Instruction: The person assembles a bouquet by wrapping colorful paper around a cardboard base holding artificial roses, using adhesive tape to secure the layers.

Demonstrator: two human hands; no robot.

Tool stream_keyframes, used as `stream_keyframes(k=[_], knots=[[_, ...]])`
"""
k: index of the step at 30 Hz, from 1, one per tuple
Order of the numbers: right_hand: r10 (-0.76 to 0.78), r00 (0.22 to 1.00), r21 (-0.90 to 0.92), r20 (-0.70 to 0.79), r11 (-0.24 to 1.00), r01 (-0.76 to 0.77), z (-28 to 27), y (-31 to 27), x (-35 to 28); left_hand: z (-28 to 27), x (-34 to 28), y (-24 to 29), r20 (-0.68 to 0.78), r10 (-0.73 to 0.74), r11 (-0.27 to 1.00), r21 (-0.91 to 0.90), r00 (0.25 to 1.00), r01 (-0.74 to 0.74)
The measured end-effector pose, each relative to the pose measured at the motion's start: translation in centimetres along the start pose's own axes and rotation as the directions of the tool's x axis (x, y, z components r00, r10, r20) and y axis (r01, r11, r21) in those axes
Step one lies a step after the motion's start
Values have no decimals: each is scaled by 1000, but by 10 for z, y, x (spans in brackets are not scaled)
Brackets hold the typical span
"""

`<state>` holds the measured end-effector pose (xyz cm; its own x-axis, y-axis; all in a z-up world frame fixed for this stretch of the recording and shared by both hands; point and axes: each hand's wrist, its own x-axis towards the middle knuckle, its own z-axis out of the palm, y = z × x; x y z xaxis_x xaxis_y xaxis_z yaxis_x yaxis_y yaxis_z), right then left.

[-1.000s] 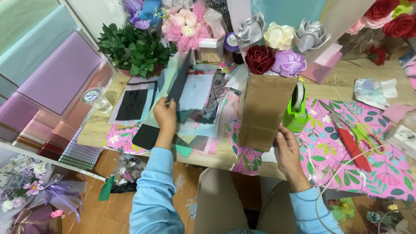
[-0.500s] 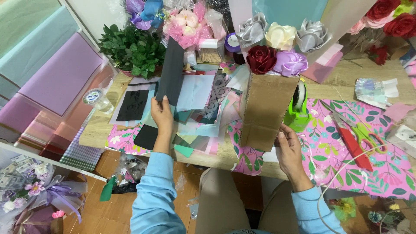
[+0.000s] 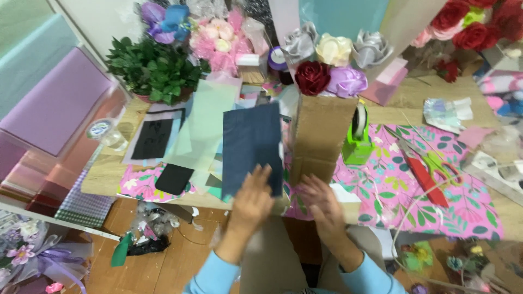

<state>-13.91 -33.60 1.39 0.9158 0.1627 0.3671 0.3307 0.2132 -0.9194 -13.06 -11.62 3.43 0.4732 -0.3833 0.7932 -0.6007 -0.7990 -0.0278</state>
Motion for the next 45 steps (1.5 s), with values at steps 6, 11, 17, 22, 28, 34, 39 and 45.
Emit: stream_keyframes(k=[6, 11, 17, 22, 28, 34, 39, 45], knots=[[459, 886, 347, 72, 821, -454, 33, -25, 19, 5, -44, 81, 94, -229, 932, -265, 969, 246], [381, 918, 410, 113, 823, -392, 22, -22, 4, -15, -47, 99, 161, -539, 666, -520, 827, 535], [319, 924, 413, 212, 828, -381, 14, -31, -29, -4, -27, 101, 357, -686, 148, -785, 634, 602], [286, 936, 344, 205, 874, -343, 17, -35, -42, -4, -13, 122, 378, -700, -150, -907, 605, 394], [83, 987, 154, 140, 983, -105, 12, -35, -49, -2, 0, 142, 513, -825, -412, -834, 238, 367], [-125, 989, -279, 81, 950, 142, 9, -46, -48, 3, 6, 149, 422, -889, -373, -893, 178, 251], [52, 993, -159, -111, 985, -69, 2, -22, -56, 15, 6, 151, 379, -916, -350, -915, 132, 200], [235, 962, 104, -138, 969, -222, 1, -16, -57, 12, 12, 152, 309, -921, -251, -936, 237, 247]])
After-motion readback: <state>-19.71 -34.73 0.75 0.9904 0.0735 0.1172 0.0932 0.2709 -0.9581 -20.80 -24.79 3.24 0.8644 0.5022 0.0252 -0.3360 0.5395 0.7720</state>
